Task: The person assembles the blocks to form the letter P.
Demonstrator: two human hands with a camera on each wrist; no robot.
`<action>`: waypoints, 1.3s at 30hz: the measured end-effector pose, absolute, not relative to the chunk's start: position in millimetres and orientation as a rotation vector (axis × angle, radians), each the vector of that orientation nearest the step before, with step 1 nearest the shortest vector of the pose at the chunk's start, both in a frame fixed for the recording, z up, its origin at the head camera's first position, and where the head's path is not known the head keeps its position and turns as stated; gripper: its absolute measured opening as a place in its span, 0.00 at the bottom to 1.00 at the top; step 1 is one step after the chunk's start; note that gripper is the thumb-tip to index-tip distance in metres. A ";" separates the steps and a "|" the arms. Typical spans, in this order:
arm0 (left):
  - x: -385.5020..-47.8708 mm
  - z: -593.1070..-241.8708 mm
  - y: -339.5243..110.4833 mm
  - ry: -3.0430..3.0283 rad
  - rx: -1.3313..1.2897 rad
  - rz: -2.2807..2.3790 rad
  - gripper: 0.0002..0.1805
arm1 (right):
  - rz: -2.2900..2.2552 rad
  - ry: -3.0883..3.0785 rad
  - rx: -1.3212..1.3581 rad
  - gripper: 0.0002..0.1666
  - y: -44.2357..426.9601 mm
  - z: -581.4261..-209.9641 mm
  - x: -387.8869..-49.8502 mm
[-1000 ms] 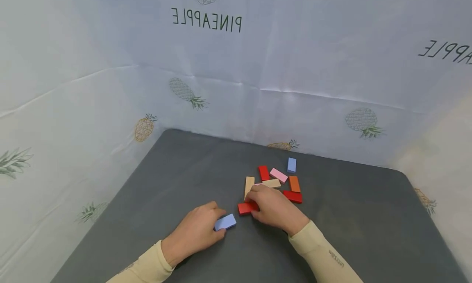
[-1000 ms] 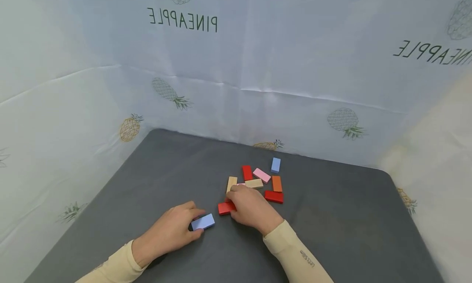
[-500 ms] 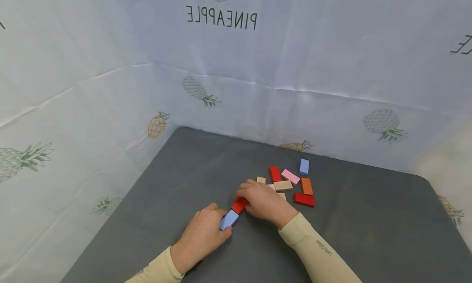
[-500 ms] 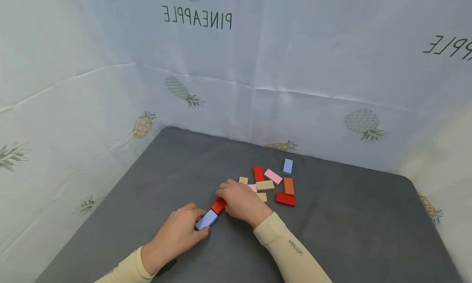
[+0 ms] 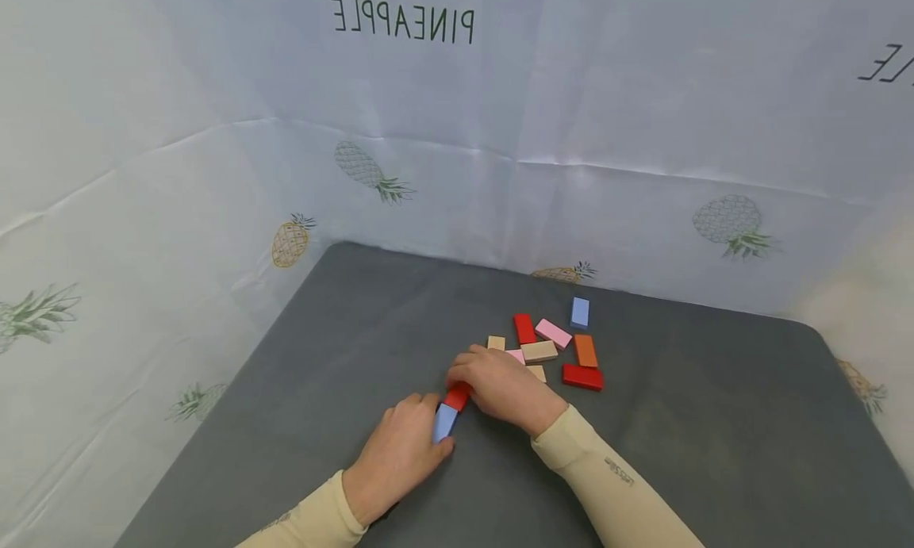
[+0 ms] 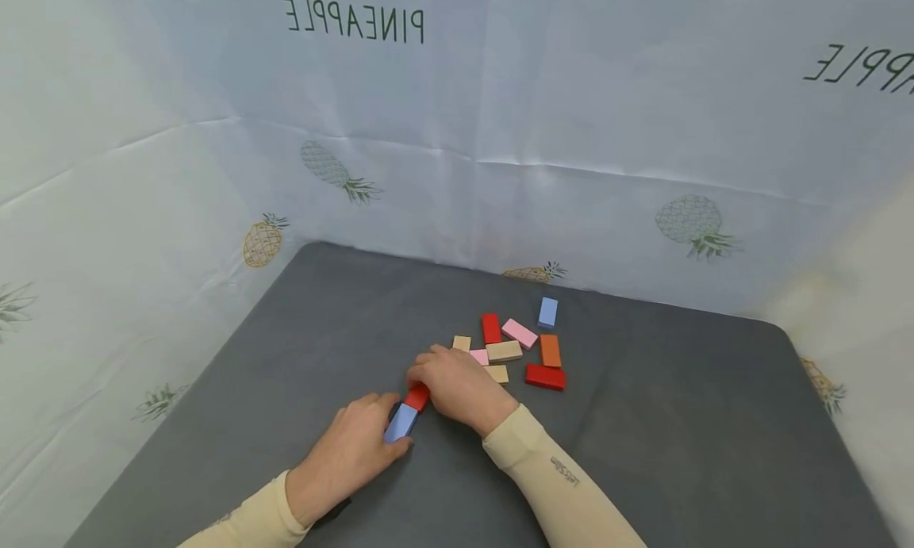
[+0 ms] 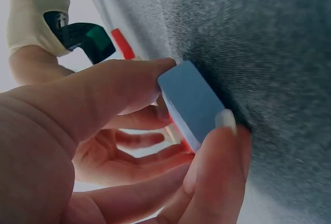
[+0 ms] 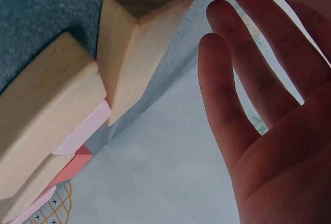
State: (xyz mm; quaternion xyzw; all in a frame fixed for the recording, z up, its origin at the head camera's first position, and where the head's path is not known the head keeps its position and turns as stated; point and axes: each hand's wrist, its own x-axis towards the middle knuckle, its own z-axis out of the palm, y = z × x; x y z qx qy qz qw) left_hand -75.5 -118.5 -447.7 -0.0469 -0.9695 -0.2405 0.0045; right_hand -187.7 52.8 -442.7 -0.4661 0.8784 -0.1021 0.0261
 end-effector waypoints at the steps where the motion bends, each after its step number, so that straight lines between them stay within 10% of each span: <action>1: -76.4 -447.7 -118.0 -3.037 -0.160 -0.745 0.19 | -0.315 2.712 -1.439 0.16 52.3 -442.9 -187.6; 39: -109.5 -439.1 -130.7 -3.202 -0.286 -1.266 0.14 | -0.415 2.646 -1.376 0.17 53.7 -439.7 -184.3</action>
